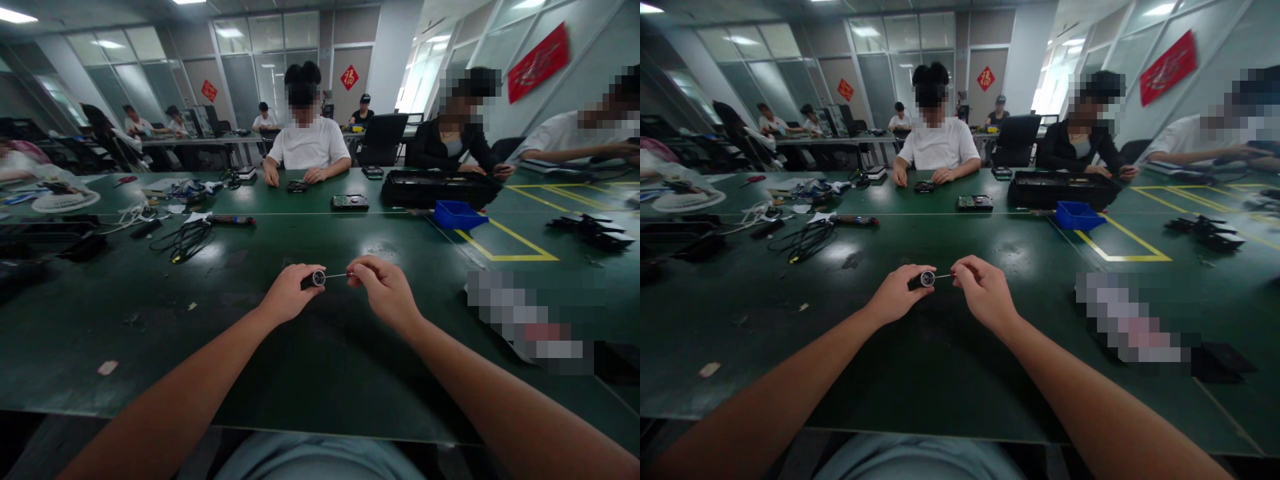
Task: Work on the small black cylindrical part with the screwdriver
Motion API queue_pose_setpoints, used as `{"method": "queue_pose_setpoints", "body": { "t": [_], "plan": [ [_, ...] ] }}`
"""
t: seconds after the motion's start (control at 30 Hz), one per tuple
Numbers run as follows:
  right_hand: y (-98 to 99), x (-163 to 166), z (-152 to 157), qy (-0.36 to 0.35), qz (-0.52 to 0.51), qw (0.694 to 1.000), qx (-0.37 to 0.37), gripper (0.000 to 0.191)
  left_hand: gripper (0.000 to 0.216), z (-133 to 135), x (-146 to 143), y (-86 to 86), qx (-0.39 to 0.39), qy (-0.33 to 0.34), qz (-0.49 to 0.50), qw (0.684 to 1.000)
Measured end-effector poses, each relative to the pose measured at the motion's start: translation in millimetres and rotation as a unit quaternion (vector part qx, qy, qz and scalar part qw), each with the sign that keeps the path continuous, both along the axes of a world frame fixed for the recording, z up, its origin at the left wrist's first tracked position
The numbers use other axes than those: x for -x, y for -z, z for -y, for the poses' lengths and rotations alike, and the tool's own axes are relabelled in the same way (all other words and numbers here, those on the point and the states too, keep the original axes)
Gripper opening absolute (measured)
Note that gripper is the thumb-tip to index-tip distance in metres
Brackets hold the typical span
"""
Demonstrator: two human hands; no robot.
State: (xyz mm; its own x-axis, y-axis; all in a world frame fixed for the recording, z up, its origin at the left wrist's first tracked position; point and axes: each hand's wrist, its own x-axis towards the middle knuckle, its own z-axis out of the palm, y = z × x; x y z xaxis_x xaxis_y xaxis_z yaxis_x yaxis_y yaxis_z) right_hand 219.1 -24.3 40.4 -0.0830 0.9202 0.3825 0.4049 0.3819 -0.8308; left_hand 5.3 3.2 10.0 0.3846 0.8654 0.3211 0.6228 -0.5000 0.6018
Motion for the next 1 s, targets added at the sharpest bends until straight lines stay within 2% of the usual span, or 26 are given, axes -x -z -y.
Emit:
{"method": "queue_pose_setpoints", "body": {
  "t": [0.1,0.3,0.43,0.57,0.67,0.77,0.9,1.0],
  "plan": [
    [-1.4,0.2,0.6,0.008,0.022,1.0,0.006,0.035,0.038,0.4,0.5,0.3,0.001,-0.002,0.003,1.0],
    [7.6,0.2,-1.6,0.002,0.013,1.0,0.007,0.021,0.038,-1.8,2.2,3.9,-0.004,-0.004,0.012,1.0],
    [6.4,1.3,0.0,-0.011,-0.008,1.0,-0.002,0.017,0.037,-2.7,2.2,5.3,-0.005,-0.002,0.006,1.0],
    [1.8,1.9,2.3,-0.003,-0.007,1.0,0.011,0.03,0.037,-2.2,1.6,4.5,-0.005,0.007,0.008,1.0],
    [4.0,1.3,1.5,0.006,-0.01,1.0,0.026,0.023,0.037,-2.0,1.6,4.0,-0.003,0.004,0.008,1.0],
    [8.9,2.1,-1.7,0.0,-0.079,0.996,0.033,0.017,0.037,-1.8,1.6,3.9,-0.003,0.002,0.006,1.0],
    [13.9,4.6,-9.9,-0.01,-0.187,0.981,0.057,0.02,0.038,-0.2,0.4,1.0,-0.002,-0.004,0.006,1.0],
    [17.6,3.6,-18.0,0.004,-0.302,0.947,0.109,0.027,0.037,1.9,-1.0,-3.8,-0.021,0.012,-0.005,1.0]
  ]
}}
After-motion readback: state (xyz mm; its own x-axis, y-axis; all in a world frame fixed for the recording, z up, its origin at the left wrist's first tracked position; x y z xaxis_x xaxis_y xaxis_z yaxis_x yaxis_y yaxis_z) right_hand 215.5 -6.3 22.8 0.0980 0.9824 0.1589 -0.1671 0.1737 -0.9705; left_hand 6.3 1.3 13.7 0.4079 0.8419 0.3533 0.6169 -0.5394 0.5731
